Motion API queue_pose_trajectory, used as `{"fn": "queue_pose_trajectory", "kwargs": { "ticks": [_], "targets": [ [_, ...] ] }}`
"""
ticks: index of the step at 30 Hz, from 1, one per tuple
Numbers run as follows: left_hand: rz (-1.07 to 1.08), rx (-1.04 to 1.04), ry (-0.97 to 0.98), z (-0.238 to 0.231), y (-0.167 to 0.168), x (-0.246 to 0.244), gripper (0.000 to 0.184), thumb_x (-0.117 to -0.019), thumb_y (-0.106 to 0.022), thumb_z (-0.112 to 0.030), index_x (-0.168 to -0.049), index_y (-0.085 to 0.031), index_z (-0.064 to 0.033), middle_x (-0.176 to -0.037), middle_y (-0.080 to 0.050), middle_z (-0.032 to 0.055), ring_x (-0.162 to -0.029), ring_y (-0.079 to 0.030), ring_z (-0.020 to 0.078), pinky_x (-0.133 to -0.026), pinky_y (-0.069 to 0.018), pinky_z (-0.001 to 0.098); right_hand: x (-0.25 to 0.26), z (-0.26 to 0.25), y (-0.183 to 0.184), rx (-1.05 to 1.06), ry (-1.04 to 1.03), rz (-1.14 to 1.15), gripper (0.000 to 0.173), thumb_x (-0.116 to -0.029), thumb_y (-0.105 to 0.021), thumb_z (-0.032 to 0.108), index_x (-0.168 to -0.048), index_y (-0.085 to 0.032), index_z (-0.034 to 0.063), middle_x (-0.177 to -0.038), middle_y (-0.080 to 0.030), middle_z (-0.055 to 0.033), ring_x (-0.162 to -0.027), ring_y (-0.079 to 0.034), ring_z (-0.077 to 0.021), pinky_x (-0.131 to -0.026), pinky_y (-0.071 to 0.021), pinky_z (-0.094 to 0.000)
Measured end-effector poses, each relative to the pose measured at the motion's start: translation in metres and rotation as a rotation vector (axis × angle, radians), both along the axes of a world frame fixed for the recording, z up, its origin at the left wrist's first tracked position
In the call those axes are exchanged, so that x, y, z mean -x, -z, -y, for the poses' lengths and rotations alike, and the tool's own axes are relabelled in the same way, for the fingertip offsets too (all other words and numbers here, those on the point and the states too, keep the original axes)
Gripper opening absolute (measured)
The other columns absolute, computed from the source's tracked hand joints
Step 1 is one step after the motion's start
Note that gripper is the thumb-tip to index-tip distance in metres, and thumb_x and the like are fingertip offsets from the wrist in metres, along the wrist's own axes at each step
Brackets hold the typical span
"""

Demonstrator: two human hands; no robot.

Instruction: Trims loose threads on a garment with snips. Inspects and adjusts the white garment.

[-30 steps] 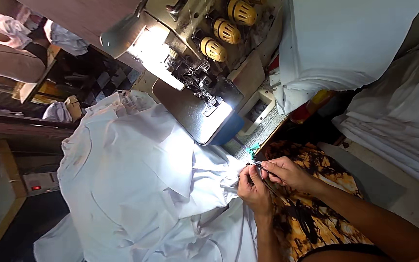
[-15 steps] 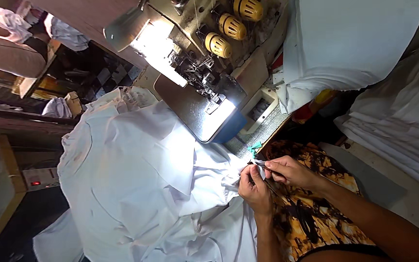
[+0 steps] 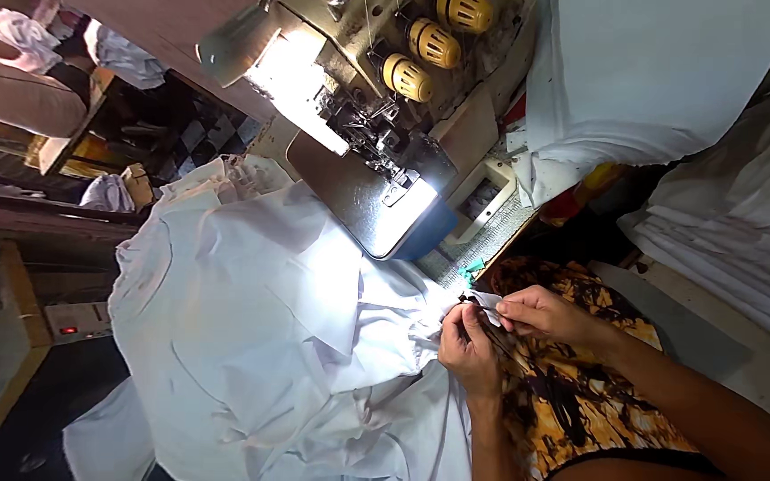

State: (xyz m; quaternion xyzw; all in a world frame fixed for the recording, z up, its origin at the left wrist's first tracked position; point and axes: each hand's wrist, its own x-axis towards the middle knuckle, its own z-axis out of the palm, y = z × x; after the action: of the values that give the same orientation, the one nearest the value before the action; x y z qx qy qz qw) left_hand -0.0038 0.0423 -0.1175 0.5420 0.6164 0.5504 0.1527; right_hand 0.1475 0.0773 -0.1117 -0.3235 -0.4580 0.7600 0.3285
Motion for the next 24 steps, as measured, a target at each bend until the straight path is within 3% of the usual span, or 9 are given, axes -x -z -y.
{"fn": "queue_pose_trajectory", "kwargs": {
  "ticks": [6,10,17,24],
  "targets": [
    [0.131,0.03,0.012,-0.004,-0.009,-0.001,0.011,-0.0927,-0.067,0.002,-0.099,-0.068,0.0098,-0.085,-0.074,0.0047,-0.074,-0.071,0.0018,-0.07,-0.0611,0.0183,-0.007,0.004,-0.002,0.011,0.062,0.05,0.035,-0.1073,-0.046,0.024,-0.08,-0.065,0.013,-0.055,-0.042,0.0141,-0.044,-0.034,0.0062,-0.042,-0.0258,-0.0119],
    [0.168,0.015,0.008,-0.005,-0.012,-0.003,0.018,-0.0908,-0.068,0.005,-0.106,-0.066,0.0133,-0.092,-0.075,0.0076,-0.08,-0.073,0.0034,-0.076,-0.0618,0.0198,-0.002,0.002,-0.003,-0.024,0.084,0.107,0.035,-0.1073,-0.047,0.027,-0.08,-0.064,0.0137,-0.055,-0.041,0.0138,-0.046,-0.034,0.0056,-0.043,-0.0267,-0.013],
    [-0.027,-0.017,0.013,-0.007,-0.009,0.0,0.022,-0.0915,-0.068,0.001,-0.109,-0.071,0.0137,-0.1,-0.076,0.0172,-0.089,-0.074,0.0065,-0.083,-0.0595,0.0193,0.004,0.002,-0.002,-0.035,0.103,0.168,0.034,-0.1068,-0.049,0.029,-0.08,-0.064,0.0147,-0.057,-0.042,0.0136,-0.046,-0.035,0.0051,-0.045,-0.028,-0.0141],
    [-0.125,0.003,-0.017,-0.007,-0.012,-0.002,0.015,-0.0918,-0.067,0.0,-0.101,-0.072,0.0113,-0.092,-0.075,0.0152,-0.083,-0.073,0.0055,-0.078,-0.0596,0.0182,0.003,0.003,-0.002,-0.088,0.094,0.289,0.036,-0.1065,-0.049,0.033,-0.08,-0.065,0.0153,-0.058,-0.043,0.0132,-0.049,-0.037,0.0047,-0.047,-0.0302,-0.0151]
  ]
}}
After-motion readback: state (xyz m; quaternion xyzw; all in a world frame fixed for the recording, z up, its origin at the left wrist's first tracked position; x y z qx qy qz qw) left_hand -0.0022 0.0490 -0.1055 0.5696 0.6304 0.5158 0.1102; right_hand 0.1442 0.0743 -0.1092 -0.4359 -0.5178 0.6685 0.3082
